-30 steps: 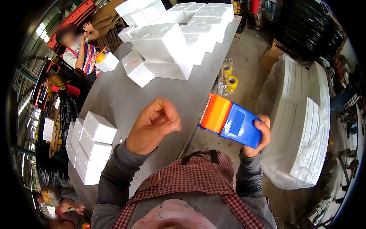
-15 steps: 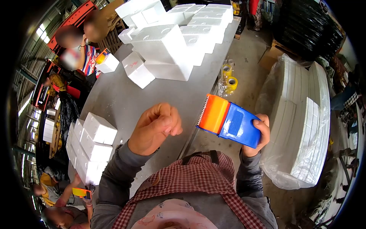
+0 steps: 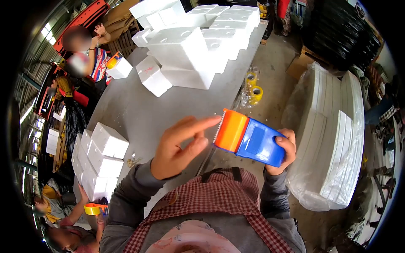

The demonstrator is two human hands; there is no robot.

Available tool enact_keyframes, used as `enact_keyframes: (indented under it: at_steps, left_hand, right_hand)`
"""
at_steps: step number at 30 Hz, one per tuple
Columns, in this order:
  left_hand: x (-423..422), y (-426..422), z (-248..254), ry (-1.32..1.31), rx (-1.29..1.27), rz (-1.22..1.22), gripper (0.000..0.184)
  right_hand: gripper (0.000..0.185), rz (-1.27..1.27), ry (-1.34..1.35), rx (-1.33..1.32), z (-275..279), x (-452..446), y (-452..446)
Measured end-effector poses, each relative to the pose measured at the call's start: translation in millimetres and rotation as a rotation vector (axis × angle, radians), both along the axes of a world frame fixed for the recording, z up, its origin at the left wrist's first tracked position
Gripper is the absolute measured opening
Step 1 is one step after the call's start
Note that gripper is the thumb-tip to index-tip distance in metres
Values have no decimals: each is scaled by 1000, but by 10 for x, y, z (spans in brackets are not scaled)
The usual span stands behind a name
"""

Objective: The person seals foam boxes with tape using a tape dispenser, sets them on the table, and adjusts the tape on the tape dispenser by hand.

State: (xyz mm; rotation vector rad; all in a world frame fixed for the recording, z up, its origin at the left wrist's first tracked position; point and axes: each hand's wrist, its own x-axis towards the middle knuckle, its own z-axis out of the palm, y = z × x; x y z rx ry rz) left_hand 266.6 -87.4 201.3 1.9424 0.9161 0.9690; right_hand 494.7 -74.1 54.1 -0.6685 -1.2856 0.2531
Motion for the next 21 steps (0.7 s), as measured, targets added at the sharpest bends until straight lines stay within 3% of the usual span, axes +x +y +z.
enact_keyframes:
  at_steps: [2, 5, 7, 15, 18, 21]
  left_hand:
    - [-6, -22, -52, 280, 297, 82, 38]
    - [14, 7, -94, 423, 477, 166, 40]
    - [-12, 33, -156, 375, 536, 164, 40]
    - [-15, 19, -77, 218, 319, 242, 27]
    - [-71, 35, -96, 250, 238, 243, 27]
    - [-97, 34, -188, 224, 187, 259, 26]
  right_hand:
    - [35, -47, -83, 29, 16, -26, -37]
    - [27, -107, -128, 28, 101, -47, -51]
    - [25, -83, -235, 5, 72, 0, -49]
    - [30, -59, -202, 21, 78, -62, 1]
    - [41, -10, -155, -41, 14, -51, 19]
    - [32, -28, -256, -32, 101, -89, 7]
